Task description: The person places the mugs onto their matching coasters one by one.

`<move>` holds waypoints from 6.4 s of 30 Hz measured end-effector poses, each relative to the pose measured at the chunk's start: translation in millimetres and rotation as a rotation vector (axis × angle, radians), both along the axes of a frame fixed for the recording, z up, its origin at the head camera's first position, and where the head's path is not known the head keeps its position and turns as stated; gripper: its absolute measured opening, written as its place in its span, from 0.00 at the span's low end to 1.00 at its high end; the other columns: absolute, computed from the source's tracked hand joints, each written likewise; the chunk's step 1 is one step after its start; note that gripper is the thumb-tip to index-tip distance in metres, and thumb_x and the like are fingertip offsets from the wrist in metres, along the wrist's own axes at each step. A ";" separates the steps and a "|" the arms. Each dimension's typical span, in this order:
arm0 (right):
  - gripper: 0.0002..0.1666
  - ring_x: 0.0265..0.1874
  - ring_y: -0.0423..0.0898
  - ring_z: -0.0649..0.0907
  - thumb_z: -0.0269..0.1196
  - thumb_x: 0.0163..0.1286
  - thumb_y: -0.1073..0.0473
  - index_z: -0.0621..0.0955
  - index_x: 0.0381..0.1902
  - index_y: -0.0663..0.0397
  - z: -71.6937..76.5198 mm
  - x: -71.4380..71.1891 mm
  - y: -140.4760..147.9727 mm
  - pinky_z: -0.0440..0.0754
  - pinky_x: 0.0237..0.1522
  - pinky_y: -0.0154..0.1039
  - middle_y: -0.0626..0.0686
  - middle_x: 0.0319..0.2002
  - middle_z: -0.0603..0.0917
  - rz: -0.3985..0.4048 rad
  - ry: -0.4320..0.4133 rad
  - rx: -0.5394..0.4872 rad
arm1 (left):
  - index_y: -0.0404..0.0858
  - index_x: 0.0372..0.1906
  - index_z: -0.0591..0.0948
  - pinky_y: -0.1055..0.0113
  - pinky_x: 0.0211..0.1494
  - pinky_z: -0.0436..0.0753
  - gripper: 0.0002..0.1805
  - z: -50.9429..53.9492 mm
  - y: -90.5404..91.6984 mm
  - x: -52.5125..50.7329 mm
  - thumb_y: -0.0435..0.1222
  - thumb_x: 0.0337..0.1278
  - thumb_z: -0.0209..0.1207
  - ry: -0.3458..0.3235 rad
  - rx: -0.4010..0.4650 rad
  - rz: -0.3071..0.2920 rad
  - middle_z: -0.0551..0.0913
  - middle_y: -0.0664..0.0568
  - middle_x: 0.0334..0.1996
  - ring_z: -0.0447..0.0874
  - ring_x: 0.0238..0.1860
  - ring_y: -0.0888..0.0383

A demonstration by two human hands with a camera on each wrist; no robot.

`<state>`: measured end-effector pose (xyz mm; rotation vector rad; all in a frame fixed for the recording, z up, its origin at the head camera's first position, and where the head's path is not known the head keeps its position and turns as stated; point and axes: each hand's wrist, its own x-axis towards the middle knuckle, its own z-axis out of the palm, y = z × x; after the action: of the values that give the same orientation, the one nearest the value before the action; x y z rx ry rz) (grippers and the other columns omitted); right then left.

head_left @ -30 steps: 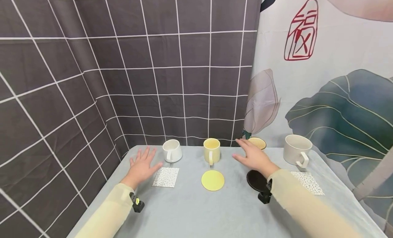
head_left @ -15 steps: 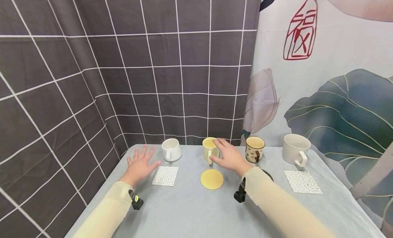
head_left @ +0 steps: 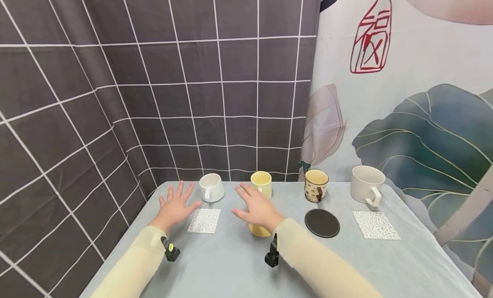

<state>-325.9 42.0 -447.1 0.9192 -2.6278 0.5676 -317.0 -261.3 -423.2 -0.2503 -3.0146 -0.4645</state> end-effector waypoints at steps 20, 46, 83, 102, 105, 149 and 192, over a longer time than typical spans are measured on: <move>0.48 0.76 0.54 0.64 0.57 0.69 0.31 0.65 0.77 0.52 -62.7 50.1 -67.1 0.65 0.72 0.56 0.54 0.76 0.65 0.157 -0.048 0.214 | 0.42 0.81 0.55 0.20 0.67 0.34 0.43 1.6 8.0 -0.2 0.60 0.72 0.48 0.017 -0.022 -0.007 0.43 0.33 0.80 0.30 0.76 0.24; 0.51 0.79 0.48 0.55 0.48 0.71 0.24 0.60 0.80 0.51 -77.7 63.6 -76.0 0.55 0.77 0.54 0.49 0.80 0.57 0.184 -0.180 0.277 | 0.40 0.81 0.55 0.23 0.70 0.40 0.43 -3.3 15.8 -8.9 0.59 0.72 0.49 0.047 -0.027 0.003 0.50 0.33 0.79 0.42 0.77 0.26; 0.48 0.78 0.47 0.59 0.41 0.73 0.23 0.64 0.78 0.47 -92.8 64.5 -77.1 0.59 0.76 0.53 0.48 0.79 0.60 0.144 -0.004 0.299 | 0.20 0.71 0.62 0.49 0.61 0.81 0.30 -16.3 33.3 -45.5 0.40 0.77 0.48 -0.393 1.178 0.199 0.66 0.23 0.68 0.85 0.54 0.38; 0.47 0.77 0.47 0.61 0.42 0.73 0.24 0.67 0.77 0.46 -96.3 65.6 -75.0 0.61 0.75 0.52 0.47 0.78 0.62 0.148 0.018 0.281 | 0.18 0.69 0.59 0.63 0.54 0.85 0.25 -19.5 43.2 -62.8 0.27 0.73 0.45 -0.554 1.445 0.328 0.82 0.42 0.34 0.88 0.34 0.54; 0.47 0.77 0.47 0.61 0.43 0.73 0.24 0.67 0.77 0.46 -96.7 66.8 -75.2 0.61 0.75 0.53 0.48 0.78 0.62 0.151 0.007 0.281 | 0.16 0.71 0.55 0.63 0.55 0.84 0.27 -17.5 43.1 -62.7 0.24 0.73 0.44 -0.579 1.490 0.334 0.82 0.41 0.32 0.88 0.34 0.55; 0.45 0.76 0.47 0.64 0.45 0.72 0.25 0.69 0.75 0.46 -86.9 69.6 -74.7 0.62 0.74 0.52 0.48 0.77 0.64 0.143 0.002 0.281 | 0.18 0.58 0.67 0.55 0.56 0.84 0.15 -17.0 45.0 -67.1 0.27 0.76 0.46 -0.537 1.355 0.270 0.83 0.44 0.32 0.89 0.32 0.53; 0.46 0.76 0.47 0.63 0.45 0.72 0.25 0.68 0.76 0.46 -85.4 69.3 -73.0 0.61 0.75 0.51 0.48 0.78 0.63 0.146 -0.045 0.274 | 0.21 0.57 0.70 0.62 0.46 0.88 0.16 -4.9 12.6 -0.6 0.32 0.79 0.45 -0.499 1.242 0.163 0.86 0.49 0.32 0.90 0.33 0.57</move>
<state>-256.6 -31.0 -532.5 1.1995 -2.7405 0.2663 -317.6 -248.7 -428.1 0.2373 -2.4053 -2.4159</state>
